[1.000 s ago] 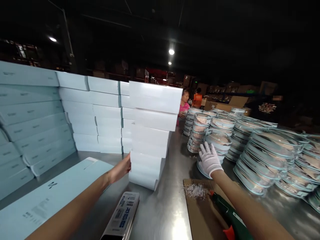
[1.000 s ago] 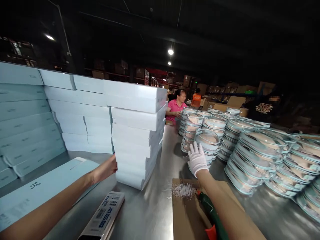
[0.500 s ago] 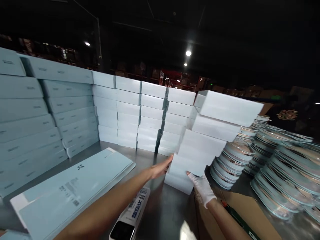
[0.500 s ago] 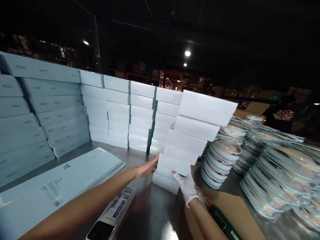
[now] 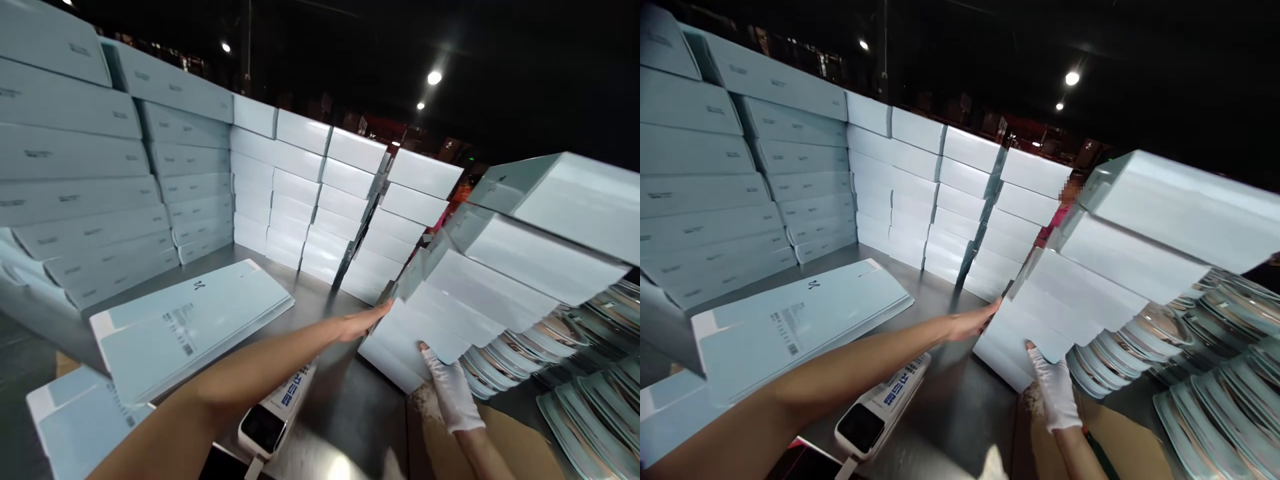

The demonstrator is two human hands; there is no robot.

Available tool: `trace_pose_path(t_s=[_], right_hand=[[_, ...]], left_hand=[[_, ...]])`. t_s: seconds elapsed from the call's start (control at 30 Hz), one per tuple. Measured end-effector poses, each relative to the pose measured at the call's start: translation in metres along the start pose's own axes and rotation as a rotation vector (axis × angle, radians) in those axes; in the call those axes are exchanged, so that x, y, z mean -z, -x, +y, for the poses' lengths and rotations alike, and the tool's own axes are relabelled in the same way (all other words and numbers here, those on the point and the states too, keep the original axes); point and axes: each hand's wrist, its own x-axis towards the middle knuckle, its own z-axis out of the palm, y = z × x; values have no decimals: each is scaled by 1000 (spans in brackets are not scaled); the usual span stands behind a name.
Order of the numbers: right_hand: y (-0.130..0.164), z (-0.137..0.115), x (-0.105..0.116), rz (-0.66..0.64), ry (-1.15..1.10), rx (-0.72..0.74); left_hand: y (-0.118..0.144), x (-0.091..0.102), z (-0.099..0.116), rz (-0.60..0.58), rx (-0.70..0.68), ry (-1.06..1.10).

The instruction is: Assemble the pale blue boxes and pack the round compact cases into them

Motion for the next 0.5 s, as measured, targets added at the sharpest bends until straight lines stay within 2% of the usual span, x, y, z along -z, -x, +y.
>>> trace_pose_path(t_s=[0.1,0.27,0.4,0.5], right_hand=[[-10,2,4,-5,30,11],[-40,22,5,1,32,-18],[-75,34,5,-17,-3,-45],[-102,36,5,-66,-25,-78]], left_hand=[[-12,0,6,-18,4,30],[-42,0,6,-26,-17,48],[-67,-3,4,45,-57,-10],[-84,-11,3,144,-81,-108]])
